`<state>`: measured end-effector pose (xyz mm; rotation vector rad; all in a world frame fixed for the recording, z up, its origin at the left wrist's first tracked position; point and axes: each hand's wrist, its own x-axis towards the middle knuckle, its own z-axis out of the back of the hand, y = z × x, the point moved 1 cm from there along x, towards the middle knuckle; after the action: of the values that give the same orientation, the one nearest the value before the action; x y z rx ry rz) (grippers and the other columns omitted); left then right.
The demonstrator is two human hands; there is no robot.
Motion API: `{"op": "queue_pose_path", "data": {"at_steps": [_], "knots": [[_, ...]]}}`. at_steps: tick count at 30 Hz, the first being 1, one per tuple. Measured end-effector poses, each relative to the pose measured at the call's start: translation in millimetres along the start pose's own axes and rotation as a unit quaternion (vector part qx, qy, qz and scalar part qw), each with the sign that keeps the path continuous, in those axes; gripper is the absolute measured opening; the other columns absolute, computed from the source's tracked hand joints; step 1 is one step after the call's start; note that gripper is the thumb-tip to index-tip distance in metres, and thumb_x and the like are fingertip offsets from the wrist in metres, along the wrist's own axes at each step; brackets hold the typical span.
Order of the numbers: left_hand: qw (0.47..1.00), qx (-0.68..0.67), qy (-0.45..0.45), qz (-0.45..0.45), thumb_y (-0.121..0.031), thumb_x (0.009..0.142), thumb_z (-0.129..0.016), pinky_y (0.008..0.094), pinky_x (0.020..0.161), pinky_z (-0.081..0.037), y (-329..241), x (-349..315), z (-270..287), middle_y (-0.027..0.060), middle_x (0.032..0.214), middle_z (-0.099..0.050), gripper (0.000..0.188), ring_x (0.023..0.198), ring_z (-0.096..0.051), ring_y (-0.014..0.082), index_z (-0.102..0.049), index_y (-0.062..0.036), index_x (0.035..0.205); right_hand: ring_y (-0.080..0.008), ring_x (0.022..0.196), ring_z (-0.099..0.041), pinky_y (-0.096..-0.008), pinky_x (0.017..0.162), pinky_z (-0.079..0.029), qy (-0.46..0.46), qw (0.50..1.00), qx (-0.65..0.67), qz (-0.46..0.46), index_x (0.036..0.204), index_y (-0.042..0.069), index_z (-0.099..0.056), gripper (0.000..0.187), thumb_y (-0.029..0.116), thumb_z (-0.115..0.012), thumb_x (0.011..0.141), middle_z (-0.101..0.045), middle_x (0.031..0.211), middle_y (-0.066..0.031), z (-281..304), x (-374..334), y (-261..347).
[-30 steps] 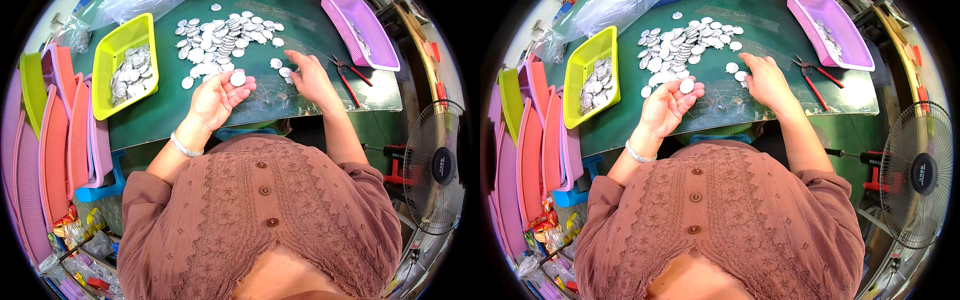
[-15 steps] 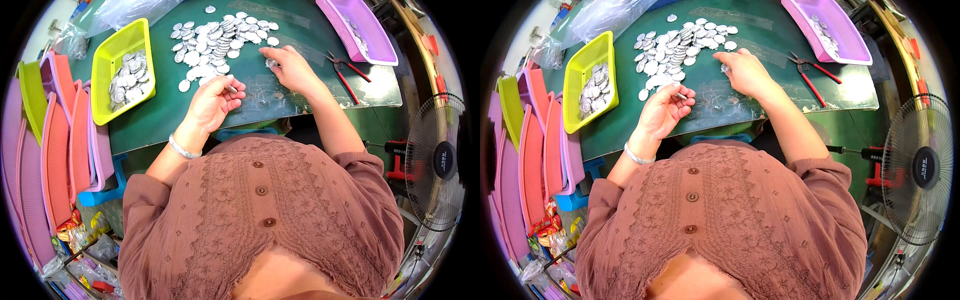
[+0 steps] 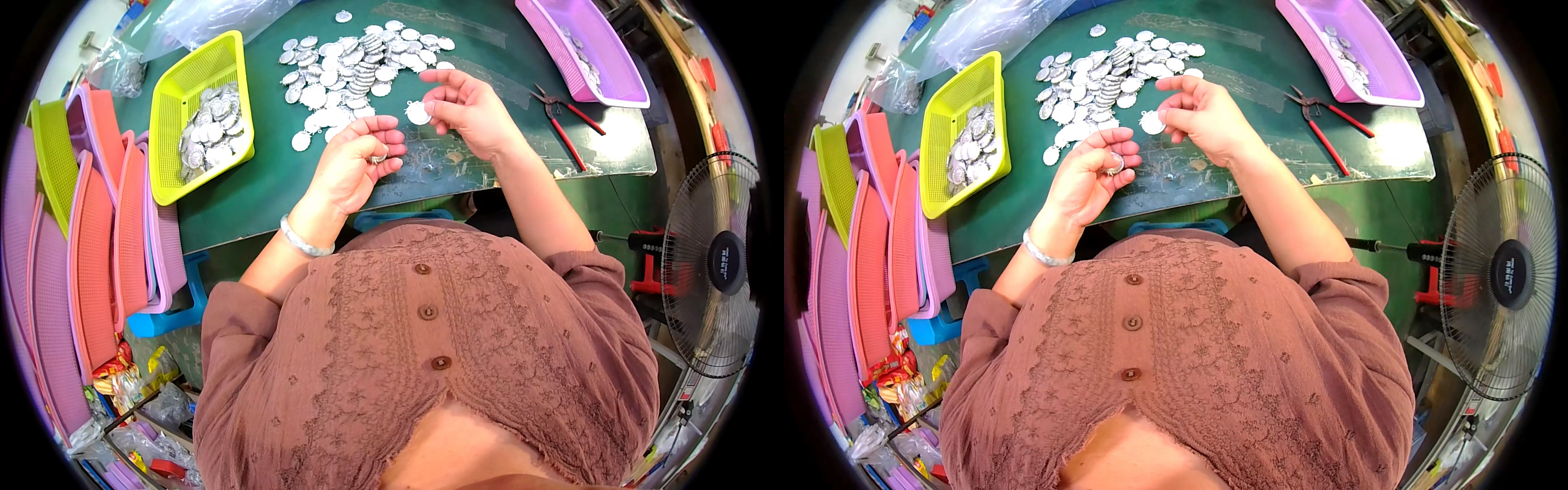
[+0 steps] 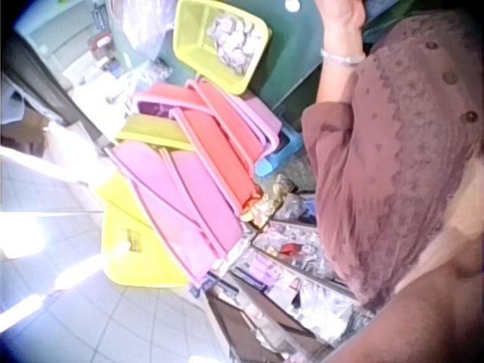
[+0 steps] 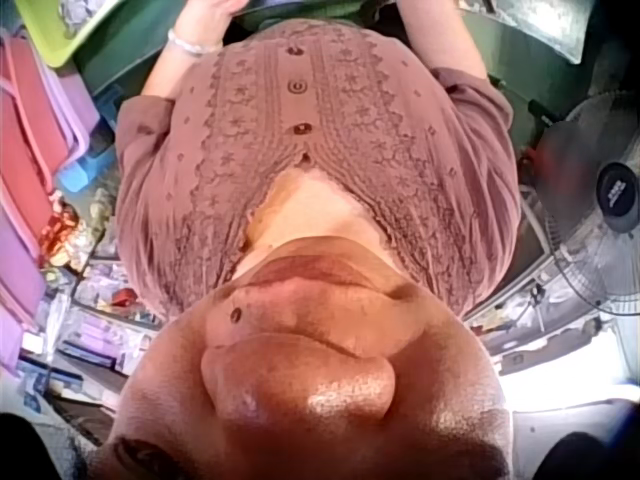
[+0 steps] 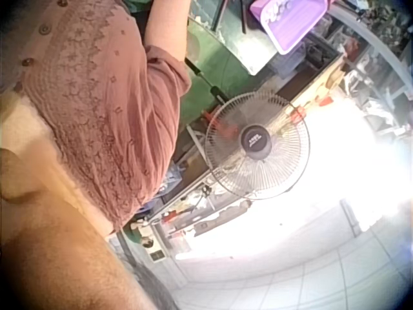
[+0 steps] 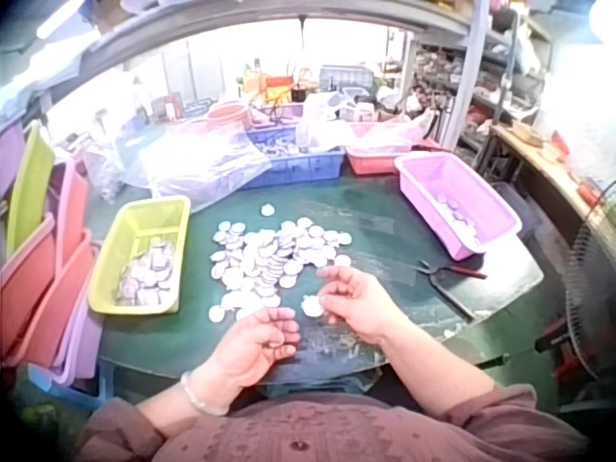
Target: The person sits at a green workbench and repeatedly picks up small silver metal discs from a pile. They hold each disc between their fingers, turn it over, and place it into a yellow basket. The process continues with the person handling the discs one by one throughout the clip.
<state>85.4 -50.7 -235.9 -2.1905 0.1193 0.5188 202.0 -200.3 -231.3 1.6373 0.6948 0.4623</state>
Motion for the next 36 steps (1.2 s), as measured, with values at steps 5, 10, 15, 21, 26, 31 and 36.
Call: {"op": "queue_pose_path", "data": {"at_steps": [5, 10, 15, 21, 26, 31, 36], "knots": [[0.998, 0.03, -0.013, -0.05, -0.006, 0.082, -0.051, 0.0219, 0.059, -0.046, 0, -2, -3, 0.0054, 0.084, -0.059, 0.021, 0.07, -0.056, 0.0121, -0.053, -0.0017, 0.103, -0.0095, 0.063, -0.053, -0.0212, 0.054, -0.044, -0.003, 0.999, 0.033, 0.008, 0.113, -0.004, -0.046, 0.038, 0.0, -0.059, 0.077, -0.056, 0.08, -0.0052, -13, -8, 3], [0.996, 0.033, 0.001, -0.081, -0.006, 0.083, -0.053, 0.0214, 0.058, -0.047, -1, -6, -6, 0.0057, 0.085, -0.06, 0.022, 0.068, -0.056, 0.011, -0.055, -0.0005, 0.104, -0.0091, 0.066, -0.053, -0.0206, 0.057, -0.044, -0.005, 0.999, 0.029, 0.019, 0.114, -0.003, -0.046, 0.039, 0.001, -0.058, 0.078, -0.056, 0.083, -0.0047, -16, -10, 2], [0.996, 0.049, 0.001, -0.076, -0.008, 0.084, -0.05, 0.0228, 0.064, -0.047, -1, -7, -6, 0.0061, 0.089, -0.059, 0.025, 0.074, -0.055, 0.0121, -0.054, -0.0009, 0.107, -0.009, 0.067, -0.053, -0.0206, 0.057, -0.044, -0.007, 0.999, 0.031, 0.027, 0.115, -0.003, -0.046, 0.039, -0.001, -0.058, 0.078, -0.056, 0.084, -0.0044, -20, -12, 5], [0.997, -0.049, 0.011, -0.067, -0.006, 0.086, -0.048, 0.0293, 0.073, -0.051, 4, -3, -7, 0.0127, 0.094, -0.058, 0.023, 0.08, -0.059, 0.0192, -0.051, 0.0051, 0.106, -0.0082, 0.074, -0.054, -0.0203, 0.064, -0.045, 0.029, 0.994, -0.032, 0.098, 0.117, -0.002, -0.045, 0.039, -0.003, -0.055, 0.079, -0.056, 0.088, -0.0046, -30, -16, 0], [0.996, -0.066, -0.003, -0.053, -0.004, 0.087, -0.045, 0.0315, 0.077, -0.052, 6, 0, -4, 0.0152, 0.097, -0.057, 0.022, 0.085, -0.059, 0.0233, -0.05, 0.0078, 0.105, -0.0078, 0.08, -0.054, -0.0198, 0.068, -0.044, 0.051, 0.992, -0.051, 0.101, 0.116, 0.001, -0.048, 0.036, -0.001, -0.053, 0.081, -0.057, 0.092, -0.0041, -31, -23, 1], [0.996, -0.078, 0.012, -0.047, -0.003, 0.086, -0.046, 0.0315, 0.079, -0.052, 2, -2, 0, 0.0174, 0.098, -0.057, 0.024, 0.087, -0.059, 0.0264, -0.05, 0.0104, 0.105, -0.0084, 0.079, -0.053, -0.0216, 0.069, -0.044, -0.036, 0.974, -0.19, 0.123, 0.115, 0.003, -0.05, 0.035, 0.001, -0.054, 0.079, -0.058, 0.092, -0.0042, -4, -21, 1], [0.997, -0.075, -0.002, -0.033, -0.006, 0.087, -0.045, 0.0289, 0.077, -0.051, 0, -3, 2, 0.0173, 0.1, -0.057, 0.027, 0.089, -0.059, 0.0266, -0.047, 0.0079, 0.11, -0.022, 0.088, -0.052, -0.0323, 0.077, -0.043, -0.049, 0.802, -0.566, 0.184, 0.114, 0.005, -0.05, 0.043, 0.002, -0.059, 0.072, -0.06, 0.094, -0.0071, 19, -26, 1]]}}
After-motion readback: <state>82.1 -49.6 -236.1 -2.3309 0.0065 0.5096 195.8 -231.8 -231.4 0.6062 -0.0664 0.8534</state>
